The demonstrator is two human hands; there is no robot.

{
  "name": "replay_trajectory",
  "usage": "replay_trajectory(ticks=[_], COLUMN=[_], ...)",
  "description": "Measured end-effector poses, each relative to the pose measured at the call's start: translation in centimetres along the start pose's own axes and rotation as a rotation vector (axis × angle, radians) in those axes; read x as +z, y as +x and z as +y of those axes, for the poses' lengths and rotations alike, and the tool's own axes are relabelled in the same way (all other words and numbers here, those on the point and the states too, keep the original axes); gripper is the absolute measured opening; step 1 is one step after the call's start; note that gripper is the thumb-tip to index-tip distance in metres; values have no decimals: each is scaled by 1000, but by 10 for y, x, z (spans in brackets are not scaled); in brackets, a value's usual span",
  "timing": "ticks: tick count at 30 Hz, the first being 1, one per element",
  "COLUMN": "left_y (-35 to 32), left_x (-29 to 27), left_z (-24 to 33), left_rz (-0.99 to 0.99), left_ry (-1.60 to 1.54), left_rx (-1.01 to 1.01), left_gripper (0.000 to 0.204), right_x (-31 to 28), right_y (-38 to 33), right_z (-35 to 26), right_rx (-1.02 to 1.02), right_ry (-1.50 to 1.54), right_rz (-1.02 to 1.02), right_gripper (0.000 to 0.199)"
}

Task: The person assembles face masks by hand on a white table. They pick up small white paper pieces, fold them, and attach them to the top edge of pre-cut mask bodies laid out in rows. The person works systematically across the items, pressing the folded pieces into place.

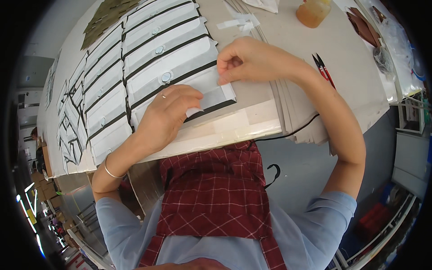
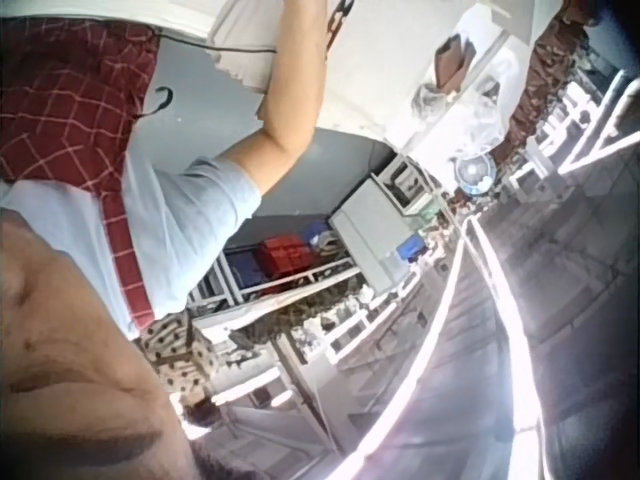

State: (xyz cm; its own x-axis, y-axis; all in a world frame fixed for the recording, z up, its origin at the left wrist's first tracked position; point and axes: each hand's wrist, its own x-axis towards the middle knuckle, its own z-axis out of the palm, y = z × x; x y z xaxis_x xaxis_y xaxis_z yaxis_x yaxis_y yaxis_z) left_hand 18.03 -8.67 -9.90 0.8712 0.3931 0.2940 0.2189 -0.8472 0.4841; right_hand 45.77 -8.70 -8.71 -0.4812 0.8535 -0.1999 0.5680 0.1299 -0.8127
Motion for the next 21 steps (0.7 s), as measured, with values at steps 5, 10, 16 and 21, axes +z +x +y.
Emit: replay_trajectory(ticks=[5, 10, 16, 21], left_y=[-1, 3, 7, 7], left_x=[9, 14, 17, 17], left_z=[4, 5, 4, 3], left_rz=[-66, -138, -181, -189], left_ry=[171, 197, 199, 202], left_rx=[100, 129, 126, 132], left_gripper=[20, 14, 13, 13], right_x=[1, 5, 9, 12], right_y=[11, 10, 13, 13], right_z=[8, 13, 12, 14], right_rx=[36, 69, 79, 105], right_ry=[48, 102, 116, 137], right_rz=[24, 48, 65, 77], right_gripper=[24, 25, 19, 19])
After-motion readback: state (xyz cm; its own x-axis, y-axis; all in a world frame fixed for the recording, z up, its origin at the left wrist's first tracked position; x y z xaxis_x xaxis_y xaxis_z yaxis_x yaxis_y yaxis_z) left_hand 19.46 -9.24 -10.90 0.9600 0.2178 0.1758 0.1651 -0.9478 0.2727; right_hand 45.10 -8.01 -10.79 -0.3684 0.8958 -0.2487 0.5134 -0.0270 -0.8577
